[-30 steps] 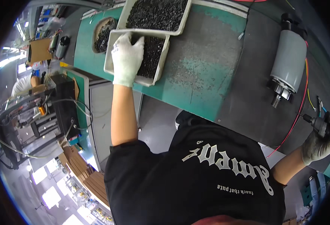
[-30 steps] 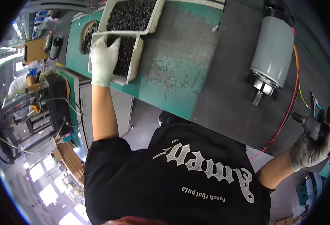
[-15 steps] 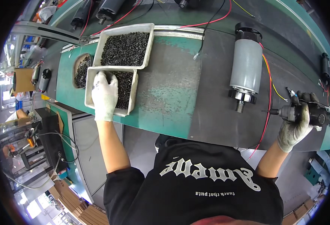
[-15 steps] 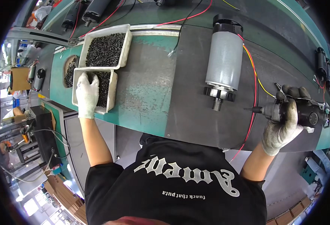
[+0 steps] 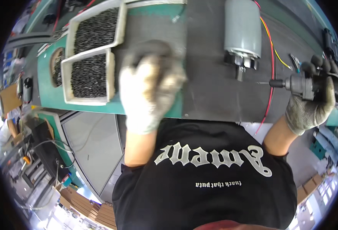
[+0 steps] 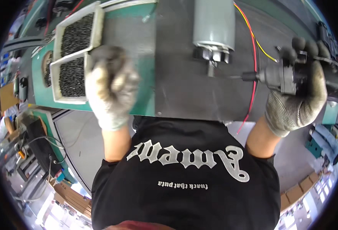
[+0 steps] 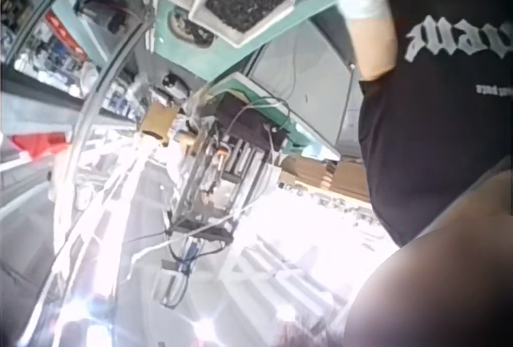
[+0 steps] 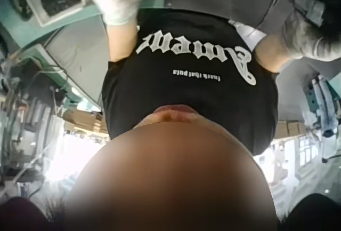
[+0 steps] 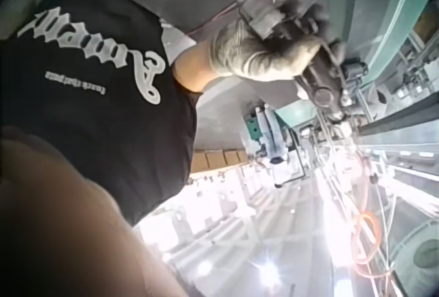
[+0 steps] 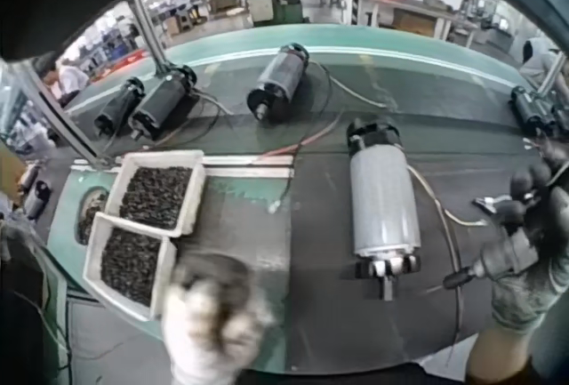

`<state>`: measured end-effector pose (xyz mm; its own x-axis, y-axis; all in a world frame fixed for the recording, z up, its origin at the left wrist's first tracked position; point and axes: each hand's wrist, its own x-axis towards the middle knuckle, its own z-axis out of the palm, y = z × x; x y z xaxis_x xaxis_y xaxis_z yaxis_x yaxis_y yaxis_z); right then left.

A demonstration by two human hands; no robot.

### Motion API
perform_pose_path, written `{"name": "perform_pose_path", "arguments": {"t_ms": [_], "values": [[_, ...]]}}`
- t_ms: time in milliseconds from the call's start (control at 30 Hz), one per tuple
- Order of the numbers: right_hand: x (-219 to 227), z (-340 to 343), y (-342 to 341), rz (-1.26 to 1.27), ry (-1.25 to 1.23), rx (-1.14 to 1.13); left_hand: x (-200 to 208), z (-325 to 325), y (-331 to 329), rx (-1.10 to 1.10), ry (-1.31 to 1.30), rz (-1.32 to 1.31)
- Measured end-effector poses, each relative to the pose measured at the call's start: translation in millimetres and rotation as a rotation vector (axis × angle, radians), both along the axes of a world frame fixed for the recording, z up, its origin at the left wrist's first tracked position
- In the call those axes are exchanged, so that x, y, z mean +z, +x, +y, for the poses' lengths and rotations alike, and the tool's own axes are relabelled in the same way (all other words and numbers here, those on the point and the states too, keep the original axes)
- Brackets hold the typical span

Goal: Assemble cooling fans onto electric motors at a factory assembly line using pliers and an electric screwdriver.

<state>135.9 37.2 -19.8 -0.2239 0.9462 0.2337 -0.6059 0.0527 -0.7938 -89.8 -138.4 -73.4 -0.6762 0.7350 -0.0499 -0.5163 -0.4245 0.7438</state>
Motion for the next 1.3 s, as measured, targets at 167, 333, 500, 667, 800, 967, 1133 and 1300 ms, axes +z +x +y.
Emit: {"name": "perform_pose_path", "arguments": {"t_ms": [167,333,500,667,800,967,1133,1300], "values": [[2.3,-42.7,-31.3,-0.143,0.052,-0.137,-8.9,31.2,53.2,-0.516,0.185,-0.551],[-7.5,-15.8,-14.3,-0.202,0.117,-0.210,-5.0,37.1,68.1,-0.579,0.167,-0.759],[-6.4,-42.4,-28.7,-0.231,0.148,-0.202,-5.0,39.6,77.0,-0.509,0.052,-0.620],[-9.0,-28.3,-12.9,-0.274,0.174,-0.190,-7.3,28.4,76.3,-0.613,-0.341,-0.301],[-10.4,-34.4,-22.2,-0.309,0.196,-0.202,-23.0,25.9,87.9,-0.609,-0.234,-0.533],[-8.0,-37.8,-13.6,-0.336,0.241,-0.235,-23.2,24.6,91.4,-0.565,-0.262,-0.432],[-16.6,-20.8,-1.0,-0.371,0.318,-0.259,-27.7,25.2,85.1,-0.736,-0.132,-0.769],[-16.7,-18.5,-27.4,-0.040,0.163,0.189,-49.1,34.1,81.9,-0.629,-0.140,-0.812]]}}
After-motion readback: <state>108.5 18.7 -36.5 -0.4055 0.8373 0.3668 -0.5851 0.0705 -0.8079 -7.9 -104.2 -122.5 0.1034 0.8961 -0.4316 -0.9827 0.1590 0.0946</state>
